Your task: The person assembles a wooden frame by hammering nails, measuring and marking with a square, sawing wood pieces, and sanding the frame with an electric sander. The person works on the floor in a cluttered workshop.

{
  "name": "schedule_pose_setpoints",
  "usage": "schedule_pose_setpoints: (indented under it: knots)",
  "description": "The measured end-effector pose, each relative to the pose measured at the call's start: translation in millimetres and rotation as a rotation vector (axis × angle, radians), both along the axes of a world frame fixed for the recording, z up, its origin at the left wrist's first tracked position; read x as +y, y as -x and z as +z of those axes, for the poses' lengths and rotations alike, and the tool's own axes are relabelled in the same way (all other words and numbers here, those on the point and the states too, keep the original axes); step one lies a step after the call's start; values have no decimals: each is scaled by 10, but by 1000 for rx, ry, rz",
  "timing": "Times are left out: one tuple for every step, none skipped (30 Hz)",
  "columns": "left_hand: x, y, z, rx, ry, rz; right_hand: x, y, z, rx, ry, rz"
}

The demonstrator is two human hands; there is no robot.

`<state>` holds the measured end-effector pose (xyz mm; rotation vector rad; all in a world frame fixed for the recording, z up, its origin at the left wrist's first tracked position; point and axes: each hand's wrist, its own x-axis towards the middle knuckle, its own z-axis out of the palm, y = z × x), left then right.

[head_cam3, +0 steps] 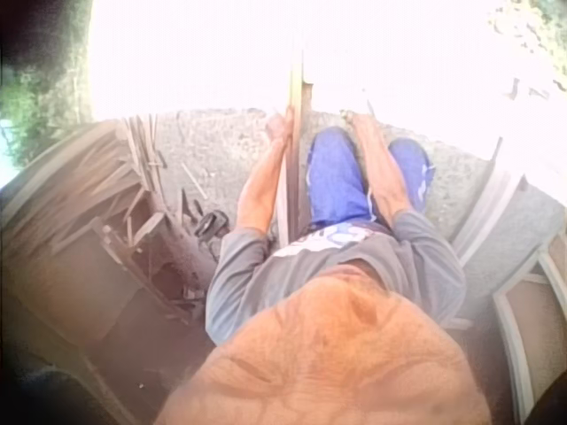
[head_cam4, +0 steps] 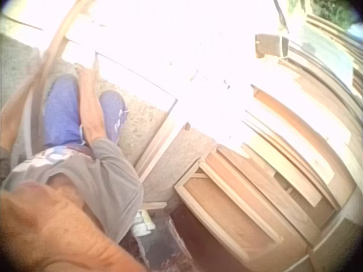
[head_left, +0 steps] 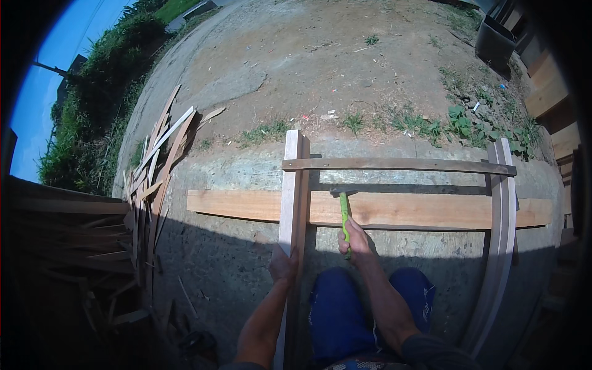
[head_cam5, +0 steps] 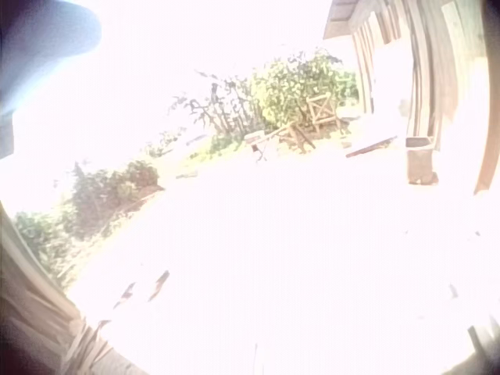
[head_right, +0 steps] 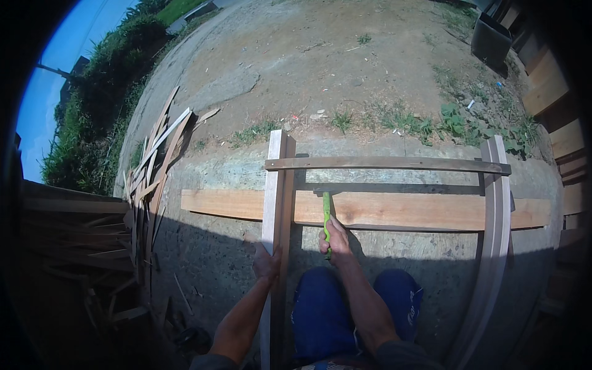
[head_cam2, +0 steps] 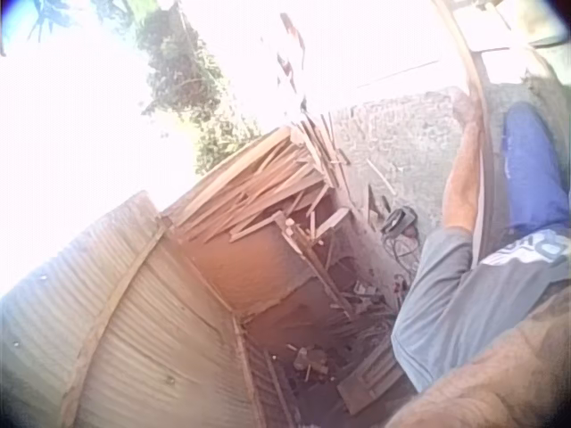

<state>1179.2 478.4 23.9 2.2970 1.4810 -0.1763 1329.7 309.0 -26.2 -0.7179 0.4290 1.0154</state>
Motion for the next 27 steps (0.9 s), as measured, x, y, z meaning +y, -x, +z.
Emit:
schedule_pose_setpoints:
  knots:
    - [10, 10, -1, -2, 11, -2, 94, 54, 6, -13, 12, 17]
    - [30, 16, -7, -5, 22, -5, 168, 101, 11, -14, 36, 42]
    - [23, 24, -12, -15, 35, -7, 234, 171, -11, -42, 102, 32]
    - [21, -1, 2, -8, 41, -8, 319, 210, -34, -80, 164, 15]
    - [14, -20, 15, -2, 48, -10, 375, 245, -58, -119, 227, -4]
    - [50, -18, 25, 1, 49, -3, 455, 257, -15, -93, 235, -11]
    - [70, 8, 15, -12, 49, -3, 510, 261, 27, -81, 244, -22]
    - [79, 54, -1, -25, 49, -3, 557, 263, 68, -69, 253, -34]
    - [80, 39, -7, -43, 53, -8, 583, 220, 115, -62, 267, -51]
    - [108, 13, -6, -49, 45, -15, 637, 141, 154, -63, 270, -64]
    - [141, -8, 8, -55, 36, -21, 735, -16, 180, -137, 201, -39]
    - [109, -4, -19, -56, 39, -29, 833, -238, 316, -205, 143, -12]
    - [91, 37, -58, -58, 50, -26, 897, -322, 446, -254, 92, 21]
    - [156, 62, -85, -54, 52, -11, 961, -285, 641, -301, 80, 93]
    - [156, 85, -100, -52, 62, -9, 860, -127, 552, -334, 142, 121]
    - [220, -11, -94, -64, 48, -10, 807, -76, 453, -395, 178, 148]
    - [220, -47, -87, -61, 41, -16, 730, -45, 308, -442, 222, 171]
    - [140, 46, -106, -38, 52, -35, 670, -45, 127, -349, 208, 136]
    - [161, 37, -98, -58, 31, -41, 678, -78, 90, -284, 220, 125]
    - [151, 58, -91, -78, 11, -48, 655, -62, 62, -220, 232, 113]
    - [107, 78, -70, -91, 2, -55, 603, -33, 65, -147, 254, 104]
    - [119, 55, -59, -88, 10, -55, 594, -52, 56, -174, 283, 102]
    - [153, 14, -48, -85, 18, -57, 632, -107, 35, -225, 230, 118]
    - [140, 27, -61, -72, 39, -52, 721, -147, 192, -267, 187, 144]
    - [177, -15, -83, -77, 37, -37, 857, -235, 421, -316, 134, 170]
    - [194, 104, -104, -59, 32, 4, 938, -157, 699, -245, 25, 215]
    - [166, 156, -102, -45, 46, 8, 801, 34, 588, -289, 113, 204]
